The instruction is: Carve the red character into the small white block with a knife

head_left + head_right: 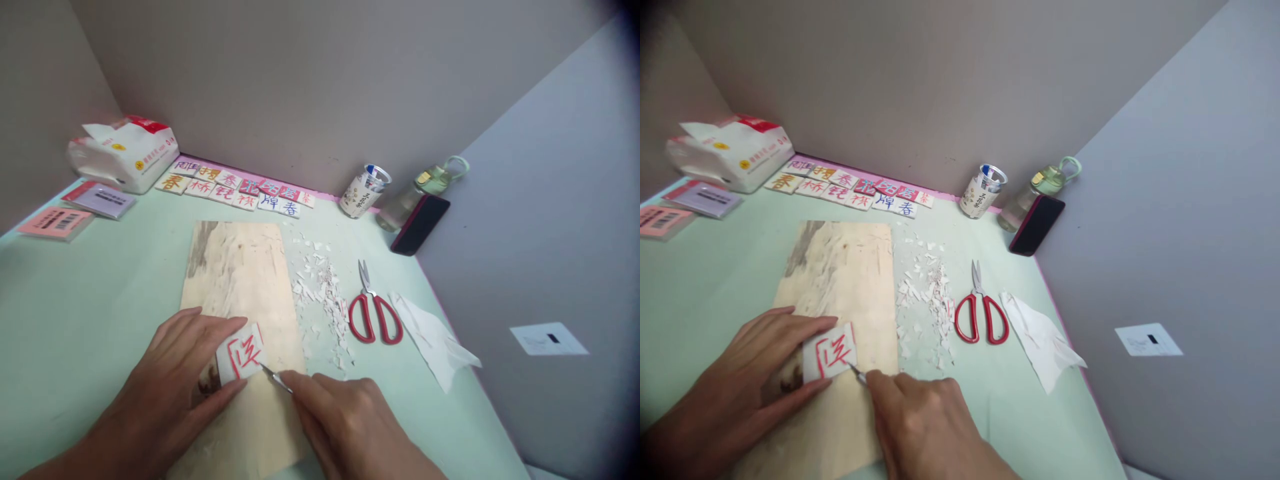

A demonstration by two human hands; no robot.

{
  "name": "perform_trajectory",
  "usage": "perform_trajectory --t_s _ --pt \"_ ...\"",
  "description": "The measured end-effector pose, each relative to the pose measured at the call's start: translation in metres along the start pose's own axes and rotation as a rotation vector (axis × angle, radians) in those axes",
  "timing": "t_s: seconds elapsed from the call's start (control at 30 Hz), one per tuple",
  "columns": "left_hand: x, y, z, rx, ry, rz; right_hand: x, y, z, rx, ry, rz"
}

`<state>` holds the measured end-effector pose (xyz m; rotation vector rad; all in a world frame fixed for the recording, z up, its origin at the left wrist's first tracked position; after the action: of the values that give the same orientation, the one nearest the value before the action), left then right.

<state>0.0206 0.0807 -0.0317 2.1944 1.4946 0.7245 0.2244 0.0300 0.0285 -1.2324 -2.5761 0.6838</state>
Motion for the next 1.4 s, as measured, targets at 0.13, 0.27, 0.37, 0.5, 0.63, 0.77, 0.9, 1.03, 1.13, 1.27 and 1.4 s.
perform_trajectory --t_s 0.13,0.27,0.37,0.5,0.63,0.77,0.9,1.03,1.13,1.27,1.4 --pt "-0.001 -0.002 0.001 -0.015 0.005 -0.009 -0.001 -0.007 0.007 -0.197 -0.006 -0.082" --pt "-0.002 -0.006 0.001 0.014 -0.008 -0.01 -0.004 -0.006 0.007 -0.33 0.089 -0.125" --pt "-0.002 -0.005 0.002 0.015 -0.025 -0.012 -0.006 0.004 0.002 -0.307 0.162 -0.031" --pt "-0.002 -0.002 0.001 -0.01 -0.015 -0.02 -0.006 0.01 -0.005 0.02 0.164 0.026" --pt "0.001 -0.001 0.0 -0.008 -0.013 0.0 -0.003 0.014 -0.008 0.162 0.144 0.04" --pt "0.003 0.0 0.0 -0.033 -0.03 0.018 -0.003 0.02 -0.004 0.098 0.134 0.009" --pt "0.002 0.003 0.001 -0.051 -0.022 -0.005 -0.004 0.023 0.002 0.09 0.147 -0.031" --pt "0.004 0.007 0.002 -0.014 0.002 -0.023 -0.004 0.022 0.005 0.07 0.194 -0.071" --pt "0.008 0.011 0.004 0.016 -0.008 -0.014 -0.002 0.023 0.006 0.061 0.239 -0.092" --pt "0.011 0.016 0.006 0.013 -0.02 0.004 -0.002 0.024 0.008 0.061 0.296 -0.118" --pt "0.012 0.017 0.007 0.005 -0.014 0.004 -0.004 0.022 0.011 -0.024 0.329 -0.138"
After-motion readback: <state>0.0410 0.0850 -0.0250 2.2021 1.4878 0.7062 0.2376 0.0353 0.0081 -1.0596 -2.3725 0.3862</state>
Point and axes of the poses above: each hand's wrist, its own x-axis towards the middle knuckle, its own z-axis out of the palm, y = z × x, the point moved 5 cm from there along x, towards the middle knuckle, and after that the axes turned 12 degrees about -z, right-handed, at the moved point
